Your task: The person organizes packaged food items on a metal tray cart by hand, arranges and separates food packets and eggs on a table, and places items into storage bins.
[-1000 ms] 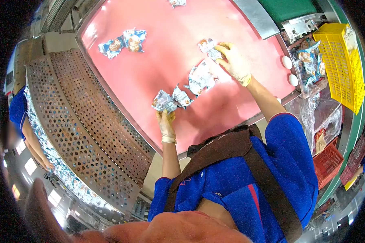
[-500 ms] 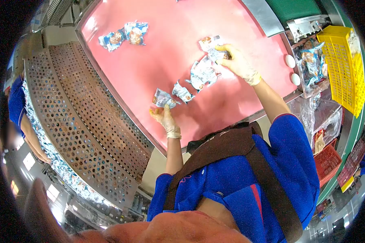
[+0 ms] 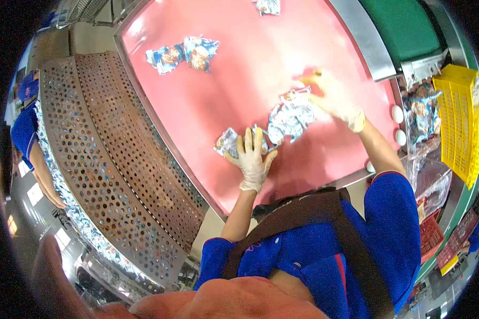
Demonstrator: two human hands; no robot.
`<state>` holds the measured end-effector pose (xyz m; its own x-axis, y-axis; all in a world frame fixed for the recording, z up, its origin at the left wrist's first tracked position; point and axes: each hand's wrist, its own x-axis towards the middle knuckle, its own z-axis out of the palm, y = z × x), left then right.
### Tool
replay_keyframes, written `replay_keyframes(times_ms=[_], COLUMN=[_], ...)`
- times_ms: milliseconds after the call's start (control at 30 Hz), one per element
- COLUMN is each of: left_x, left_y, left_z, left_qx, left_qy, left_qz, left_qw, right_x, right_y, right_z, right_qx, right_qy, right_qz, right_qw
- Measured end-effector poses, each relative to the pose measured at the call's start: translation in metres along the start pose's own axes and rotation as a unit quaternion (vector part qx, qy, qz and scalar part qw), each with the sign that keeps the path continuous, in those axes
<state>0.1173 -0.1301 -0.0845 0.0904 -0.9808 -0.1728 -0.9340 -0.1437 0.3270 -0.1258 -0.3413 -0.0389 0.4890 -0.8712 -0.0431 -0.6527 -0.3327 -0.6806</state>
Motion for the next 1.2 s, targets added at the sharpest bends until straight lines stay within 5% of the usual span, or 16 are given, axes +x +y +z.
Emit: replay_keyframes(times_ms=[167,233,333,400,533,633,733,933,1033,1200], left_x=[0.001,0.002,0.003,0.006,0.005,0.004,0.004,0.000,-0.005,-0.016], left_y=[0.002,0.002,0.003,0.002,0.004,-0.001,0.000,-0.001,-0.002,-0.008], left_z=[0.004,0.005,0.003,-0.001,-0.001,0.000,-0.001,0.001,-0.003,-0.007], left_qx=[0.020,0.023,0.032,0.026,0.015,-0.005,-0.008,-0.034,-0.052,-0.080], left_qy=[0.000,0.004,0.006,-0.003,0.008,0.015,0.004,0.015,0.005,0.085], left_qz=[-0.008,-0.010,-0.012,-0.012,-0.010,0.000,-0.003,-0.008,-0.030,0.012], left_qw=[1.000,1.000,0.999,1.000,1.000,1.000,1.000,0.999,0.998,0.993], right_x=[0.157,0.202,0.242,0.242,0.219,0.164,0.083,-0.034,-0.063,-0.075], right_y=[0.043,-0.001,0.039,0.048,0.056,0.059,0.048,0.023,0.050,0.033], right_z=[0.007,-0.008,0.022,0.020,-0.005,-0.013,-0.031,-0.029,-0.002,0.002], right_qx=[-0.082,-0.019,0.192,0.173,0.128,-0.028,-0.022,-0.150,-0.056,0.076], right_qy=[0.116,0.138,0.109,0.069,-0.017,-0.025,0.012,-0.147,-0.091,0.036], right_qz=[-0.101,0.006,-0.014,-0.044,-0.095,-0.028,-0.127,-0.136,-0.148,0.035], right_qw=[0.985,0.990,0.975,0.981,0.987,0.999,0.992,0.968,0.983,0.996])
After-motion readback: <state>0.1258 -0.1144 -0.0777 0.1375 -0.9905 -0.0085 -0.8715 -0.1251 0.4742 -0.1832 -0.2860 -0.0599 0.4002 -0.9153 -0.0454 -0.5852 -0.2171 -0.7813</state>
